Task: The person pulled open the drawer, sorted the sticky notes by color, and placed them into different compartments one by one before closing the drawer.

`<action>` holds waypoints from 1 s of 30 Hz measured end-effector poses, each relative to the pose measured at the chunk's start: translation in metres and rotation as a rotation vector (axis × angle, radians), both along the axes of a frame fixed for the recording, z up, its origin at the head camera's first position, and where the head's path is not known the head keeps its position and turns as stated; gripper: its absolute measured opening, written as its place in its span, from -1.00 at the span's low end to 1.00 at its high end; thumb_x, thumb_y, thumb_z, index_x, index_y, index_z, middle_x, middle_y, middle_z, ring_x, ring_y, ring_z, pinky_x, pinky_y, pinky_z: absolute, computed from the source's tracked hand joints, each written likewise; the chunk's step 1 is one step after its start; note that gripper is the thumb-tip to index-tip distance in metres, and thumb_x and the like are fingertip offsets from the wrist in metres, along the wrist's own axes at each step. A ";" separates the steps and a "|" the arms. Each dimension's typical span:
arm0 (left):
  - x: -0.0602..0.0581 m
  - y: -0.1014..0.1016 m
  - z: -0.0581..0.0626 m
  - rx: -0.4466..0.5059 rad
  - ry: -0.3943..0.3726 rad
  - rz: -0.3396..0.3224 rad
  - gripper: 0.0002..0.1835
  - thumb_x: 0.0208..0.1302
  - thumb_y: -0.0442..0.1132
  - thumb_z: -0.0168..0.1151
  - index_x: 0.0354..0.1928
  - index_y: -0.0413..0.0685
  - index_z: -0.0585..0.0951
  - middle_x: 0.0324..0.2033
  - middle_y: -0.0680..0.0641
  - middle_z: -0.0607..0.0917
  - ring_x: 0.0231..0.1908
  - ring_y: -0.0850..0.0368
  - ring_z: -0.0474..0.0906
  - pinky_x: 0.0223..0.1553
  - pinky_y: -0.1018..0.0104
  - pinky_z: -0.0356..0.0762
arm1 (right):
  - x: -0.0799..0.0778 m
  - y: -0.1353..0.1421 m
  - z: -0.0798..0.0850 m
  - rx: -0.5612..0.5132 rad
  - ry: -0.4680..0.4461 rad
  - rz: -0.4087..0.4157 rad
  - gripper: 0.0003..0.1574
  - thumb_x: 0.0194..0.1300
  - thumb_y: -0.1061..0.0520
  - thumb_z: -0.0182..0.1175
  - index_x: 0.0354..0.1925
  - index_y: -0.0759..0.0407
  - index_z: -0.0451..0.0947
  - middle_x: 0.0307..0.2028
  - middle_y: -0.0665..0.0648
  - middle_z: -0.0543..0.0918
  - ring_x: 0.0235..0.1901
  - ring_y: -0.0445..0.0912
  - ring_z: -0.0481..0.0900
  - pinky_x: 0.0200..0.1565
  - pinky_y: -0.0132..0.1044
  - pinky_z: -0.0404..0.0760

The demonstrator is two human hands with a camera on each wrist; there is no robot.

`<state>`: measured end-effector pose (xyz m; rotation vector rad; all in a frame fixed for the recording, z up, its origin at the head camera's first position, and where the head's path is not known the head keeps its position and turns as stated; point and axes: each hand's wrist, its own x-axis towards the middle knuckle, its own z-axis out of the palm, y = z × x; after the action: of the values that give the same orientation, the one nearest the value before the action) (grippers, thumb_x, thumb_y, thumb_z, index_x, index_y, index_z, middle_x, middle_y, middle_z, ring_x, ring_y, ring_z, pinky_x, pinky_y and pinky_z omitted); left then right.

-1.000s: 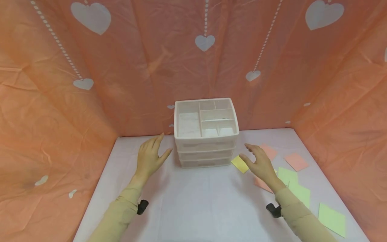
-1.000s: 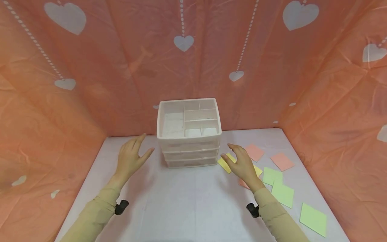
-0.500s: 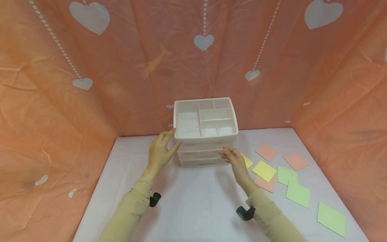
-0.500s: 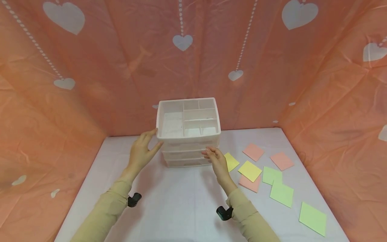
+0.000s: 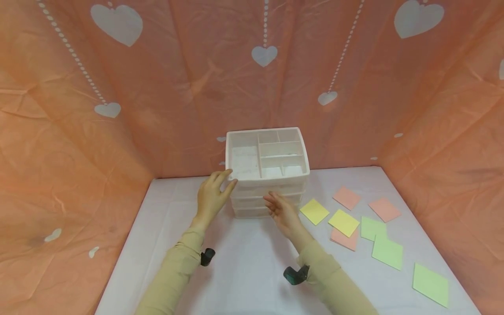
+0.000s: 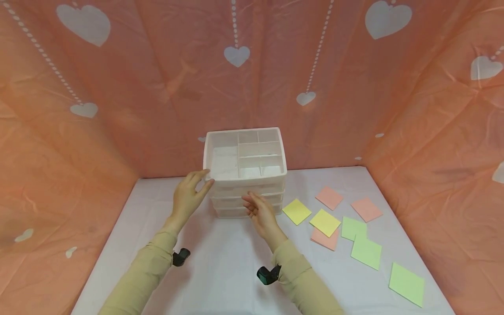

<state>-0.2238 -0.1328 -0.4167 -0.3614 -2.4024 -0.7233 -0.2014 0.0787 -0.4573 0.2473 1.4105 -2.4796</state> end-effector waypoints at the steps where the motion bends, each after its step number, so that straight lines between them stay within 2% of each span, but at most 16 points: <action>1: 0.000 0.001 -0.001 0.000 -0.010 0.005 -0.60 0.19 -0.01 0.24 0.05 0.04 0.58 -0.15 -0.11 0.66 -0.21 -0.06 0.61 -0.17 0.02 0.54 | 0.000 -0.002 0.000 -0.017 -0.005 0.002 -0.44 0.44 0.06 -0.13 0.29 0.30 0.12 -0.30 -0.14 0.62 -0.20 -0.21 0.44 -0.02 -0.36 0.32; 5: -0.001 0.002 -0.004 0.012 -0.038 0.016 -0.59 0.19 0.03 0.22 0.04 0.03 0.58 -0.14 -0.11 0.66 -0.22 -0.06 0.61 -0.22 0.04 0.55 | -0.002 -0.006 0.000 -0.076 -0.018 -0.010 -0.57 0.45 0.05 -0.13 0.18 0.23 0.22 -0.28 -0.10 0.61 -0.23 -0.21 0.44 -0.12 -0.41 0.36; 8: -0.002 0.003 -0.005 0.015 -0.031 0.016 -0.60 0.19 0.03 0.22 0.02 0.02 0.59 -0.15 -0.10 0.66 -0.28 -0.05 0.61 -0.30 0.07 0.56 | -0.002 -0.007 0.000 -0.112 -0.027 -0.019 -0.70 0.45 0.04 -0.14 0.06 0.15 0.25 -0.28 -0.09 0.62 -0.24 -0.23 0.48 -0.14 -0.43 0.41; 14: -0.003 0.003 -0.005 -0.011 -0.004 0.001 -0.68 0.20 0.01 0.22 -0.09 0.00 0.60 -0.38 -0.06 0.63 -0.48 0.04 0.53 -0.47 0.15 0.48 | -0.003 -0.008 0.001 -0.171 -0.039 -0.022 -0.80 0.45 0.00 -0.14 -0.08 0.06 0.26 -0.26 -0.09 0.61 -0.21 -0.23 0.50 -0.11 -0.45 0.45; 23: -0.002 0.004 -0.002 -0.001 -0.046 -0.009 -0.74 0.20 -0.02 0.22 -0.19 -0.01 0.61 -0.45 -0.02 0.60 -0.40 0.05 0.63 -0.49 0.18 0.52 | 0.000 -0.010 0.002 -0.185 -0.061 -0.028 -0.81 0.44 -0.06 -0.11 -0.21 0.01 0.30 -0.28 -0.10 0.61 -0.20 -0.24 0.52 -0.11 -0.47 0.50; 30: -0.001 0.003 0.002 -0.018 -0.064 -0.023 -0.74 0.21 -0.02 0.21 -0.19 -0.03 0.60 -0.48 -0.03 0.59 -0.47 0.07 0.55 -0.53 0.26 0.45 | 0.002 -0.012 0.001 -0.186 -0.085 -0.050 -0.74 0.41 -0.10 -0.08 -0.30 0.02 0.34 -0.32 -0.07 0.60 -0.24 -0.24 0.53 -0.12 -0.46 0.51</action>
<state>-0.2251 -0.1302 -0.4152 -0.3790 -2.4702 -0.7346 -0.1994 0.0667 -0.4564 0.3485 1.1453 -2.5867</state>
